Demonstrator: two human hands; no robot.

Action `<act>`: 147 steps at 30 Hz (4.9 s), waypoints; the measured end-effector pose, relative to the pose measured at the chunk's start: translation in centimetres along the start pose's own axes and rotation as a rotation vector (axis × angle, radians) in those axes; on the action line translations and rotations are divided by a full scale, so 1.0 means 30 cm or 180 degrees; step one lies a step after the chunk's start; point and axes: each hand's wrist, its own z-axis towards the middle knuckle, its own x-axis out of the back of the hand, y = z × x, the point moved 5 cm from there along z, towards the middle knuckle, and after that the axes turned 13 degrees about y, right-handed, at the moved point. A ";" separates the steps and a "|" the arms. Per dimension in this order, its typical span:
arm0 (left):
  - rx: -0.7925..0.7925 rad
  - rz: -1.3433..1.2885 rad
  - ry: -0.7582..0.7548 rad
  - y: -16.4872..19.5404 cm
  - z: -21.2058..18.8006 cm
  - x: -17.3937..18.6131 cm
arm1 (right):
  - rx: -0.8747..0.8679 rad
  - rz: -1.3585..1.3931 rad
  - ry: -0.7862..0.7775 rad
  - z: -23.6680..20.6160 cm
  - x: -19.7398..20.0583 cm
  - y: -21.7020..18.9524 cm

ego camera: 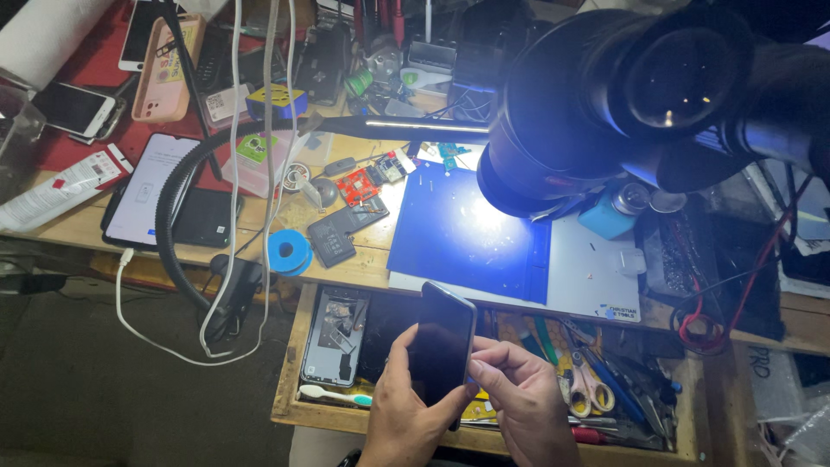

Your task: The person handles a smartphone, removes the back cover, and uses a screwdriver to unscrew internal components. They then use a green laser pointer to inspect the interior. The task involves careful disassembly and inspection of the phone's internal parts.

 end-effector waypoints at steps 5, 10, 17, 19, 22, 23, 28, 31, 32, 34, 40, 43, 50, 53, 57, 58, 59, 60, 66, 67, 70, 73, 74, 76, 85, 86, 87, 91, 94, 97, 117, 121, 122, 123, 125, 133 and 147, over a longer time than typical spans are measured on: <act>-0.0195 0.0158 0.0082 0.003 0.001 -0.003 | 0.0202 -0.0025 -0.0077 0.001 0.000 -0.007; -0.0098 -0.0036 0.0028 -0.002 0.005 -0.010 | 0.0071 0.0098 -0.0080 0.008 0.012 0.005; -0.0109 0.0057 0.0099 -0.003 0.011 -0.013 | 0.0069 0.0089 -0.0128 0.028 0.030 0.022; -0.0101 0.0101 0.0113 -0.002 0.012 -0.010 | 0.0054 0.0105 -0.0143 0.029 0.031 0.025; -0.0012 0.0139 0.0120 -0.001 0.013 -0.008 | 0.0021 0.0017 -0.0120 0.031 0.032 0.026; 0.0031 0.0147 0.0121 -0.001 0.013 -0.008 | -0.0008 0.0045 -0.0121 0.030 0.031 0.026; -0.0016 0.0183 0.0147 0.011 0.014 -0.004 | -0.0077 0.0000 -0.0094 0.029 0.032 0.027; -0.0062 0.0223 0.0158 0.017 0.008 0.000 | -0.0057 -0.0067 -0.0076 0.030 0.036 0.029; -0.0070 0.0257 0.0165 0.019 0.009 0.004 | -0.0077 -0.0026 -0.0083 0.032 0.035 0.031; -0.0026 0.0322 0.0175 0.018 0.005 0.006 | -0.0122 0.0050 -0.0085 0.032 0.036 0.035; -0.0283 0.0424 0.0227 0.025 0.007 0.014 | -0.0103 0.0049 -0.0135 0.033 0.033 0.031; -0.0432 0.0556 0.0327 0.028 0.005 0.019 | -0.0163 0.0164 -0.0212 0.031 0.027 0.030; -0.0790 0.0870 0.0482 0.043 0.010 0.038 | -0.0172 0.0467 -0.0655 0.047 0.008 0.034; -0.1050 0.0926 0.0620 0.054 0.014 0.044 | -0.0249 0.0580 -0.0689 0.061 0.014 0.053; -0.1325 0.1071 0.0753 0.060 0.017 0.046 | -0.0425 0.0666 -0.0774 0.084 0.027 0.082; -0.1279 0.1110 0.0723 0.056 0.017 0.045 | -0.0465 0.0677 -0.0805 0.086 0.031 0.089; -0.1229 0.1146 0.0691 0.052 0.020 0.044 | -0.0493 0.0715 -0.0786 0.093 0.037 0.097; -0.1294 0.1150 0.0725 0.054 0.021 0.045 | -0.0521 0.0752 -0.0772 0.101 0.040 0.104; -0.1475 0.1316 0.0830 0.065 0.017 0.051 | -0.0666 0.0970 -0.0799 0.121 0.050 0.144; -0.1493 0.1355 0.0832 0.065 0.017 0.052 | -0.0677 0.1004 -0.0812 0.123 0.050 0.147; -0.1578 0.1417 0.0831 0.067 0.016 0.054 | -0.0762 0.0974 -0.0716 0.125 0.054 0.162; -0.1678 0.1433 0.0818 0.064 0.013 0.055 | -0.0732 0.0963 -0.0682 0.122 0.055 0.165; -0.1710 0.1437 0.0811 0.062 0.011 0.056 | -0.0728 0.0986 -0.0719 0.119 0.054 0.164; -0.1682 0.1421 0.0783 0.055 0.011 0.051 | -0.0715 0.1031 -0.0792 0.114 0.050 0.161; -0.1617 0.1351 0.0786 0.062 0.010 0.059 | -0.0568 0.1022 -0.0692 0.101 0.043 0.157; -0.1603 0.1335 0.0794 0.066 0.012 0.060 | -0.0568 0.1024 -0.0704 0.101 0.041 0.156; -0.1476 0.1369 0.0734 0.064 0.014 0.060 | -0.0569 0.1027 -0.0709 0.102 0.040 0.155; -0.1286 0.1355 0.0629 0.069 0.022 0.066 | -0.0553 0.1023 -0.0779 0.091 0.032 0.146; -0.1095 0.1092 0.0422 0.060 0.024 0.069 | -0.0394 0.0910 -0.0856 0.073 0.019 0.122; -0.0380 0.0325 -0.0087 0.017 0.040 0.067 | 0.0009 0.0551 -0.0695 0.040 0.018 0.079; 0.2616 -0.4467 -0.2525 -0.244 -0.024 -0.035 | 0.4024 -0.3076 -0.0850 -0.148 -0.124 -0.070; 0.3088 -0.4471 -0.2253 -0.271 -0.022 -0.031 | 0.4431 -0.3388 -0.0978 -0.168 -0.145 -0.028; 0.3204 -0.4468 -0.2140 -0.272 -0.021 -0.029 | 0.4435 -0.3417 -0.0988 -0.175 -0.146 -0.019; 0.3175 -0.4509 -0.2199 -0.263 -0.021 -0.028 | 0.4433 -0.3451 -0.0994 -0.183 -0.144 -0.010; 0.3105 -0.4590 -0.2335 -0.239 -0.018 -0.024 | 0.4449 -0.3501 -0.0998 -0.187 -0.142 -0.002; 0.2212 -0.3770 -0.2329 -0.186 -0.004 0.000 | 0.3295 -0.2597 -0.0544 -0.128 -0.079 -0.055; 0.1462 -0.2471 -0.2415 -0.139 0.002 0.030 | 0.0810 -0.1840 0.0056 0.019 -0.168 -0.034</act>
